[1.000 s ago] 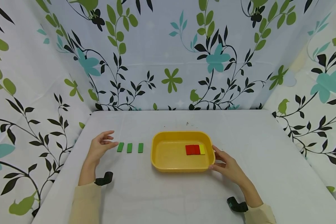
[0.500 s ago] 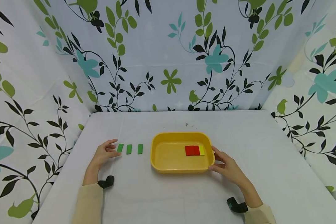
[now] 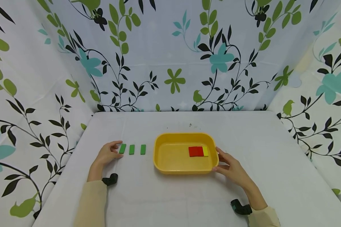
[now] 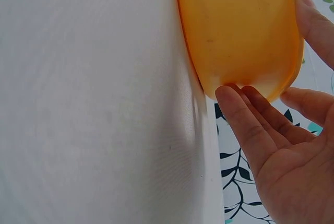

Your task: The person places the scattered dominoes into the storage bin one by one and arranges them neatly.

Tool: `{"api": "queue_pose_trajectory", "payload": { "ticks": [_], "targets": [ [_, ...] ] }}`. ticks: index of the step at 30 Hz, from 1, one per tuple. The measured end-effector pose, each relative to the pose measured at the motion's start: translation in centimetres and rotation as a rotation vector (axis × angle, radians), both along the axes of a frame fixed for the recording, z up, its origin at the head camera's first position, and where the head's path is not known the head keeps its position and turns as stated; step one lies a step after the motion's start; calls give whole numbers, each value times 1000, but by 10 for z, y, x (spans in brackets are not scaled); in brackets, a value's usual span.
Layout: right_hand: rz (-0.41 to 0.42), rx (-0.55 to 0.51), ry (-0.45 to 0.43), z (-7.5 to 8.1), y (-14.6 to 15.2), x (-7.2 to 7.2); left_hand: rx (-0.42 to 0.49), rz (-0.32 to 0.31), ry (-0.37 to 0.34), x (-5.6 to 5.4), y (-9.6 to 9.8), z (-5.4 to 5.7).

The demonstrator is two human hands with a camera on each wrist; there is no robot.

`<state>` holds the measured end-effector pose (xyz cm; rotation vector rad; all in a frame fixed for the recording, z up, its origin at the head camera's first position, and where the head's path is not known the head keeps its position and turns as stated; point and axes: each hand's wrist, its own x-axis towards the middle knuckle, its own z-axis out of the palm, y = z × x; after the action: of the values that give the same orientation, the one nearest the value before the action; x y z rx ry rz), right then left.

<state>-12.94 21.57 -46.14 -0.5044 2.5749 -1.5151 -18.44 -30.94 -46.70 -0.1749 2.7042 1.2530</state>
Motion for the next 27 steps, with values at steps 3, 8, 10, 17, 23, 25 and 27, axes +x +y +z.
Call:
{"api": "queue_pose_trajectory", "payload": {
  "ticks": [3, 8, 10, 17, 23, 25, 27],
  "targets": [
    [-8, 10, -2, 0, 1, -1, -40, -17, 3, -3, 2, -1],
    [-7, 9, -2, -1, 1, -1, -60, -35, 4, -2, 3, 1],
    [-4, 7, 2, -1, 1, 0, -64, -34, 3, -2, 3, 2],
    [-4, -4, -1, 2, 0, 1, -61, -22, 1, 1, 3, 4],
    [2, -11, -15, 3, 0, 1, -19, 5, -1, 4, 0, 4],
    [2, -12, -16, 2, 0, 0, 16, 23, 1, 4, -2, 3],
    [3, -10, -13, 2, 1, 0, 62, 45, 1, 5, -4, 3]
  ]
}}
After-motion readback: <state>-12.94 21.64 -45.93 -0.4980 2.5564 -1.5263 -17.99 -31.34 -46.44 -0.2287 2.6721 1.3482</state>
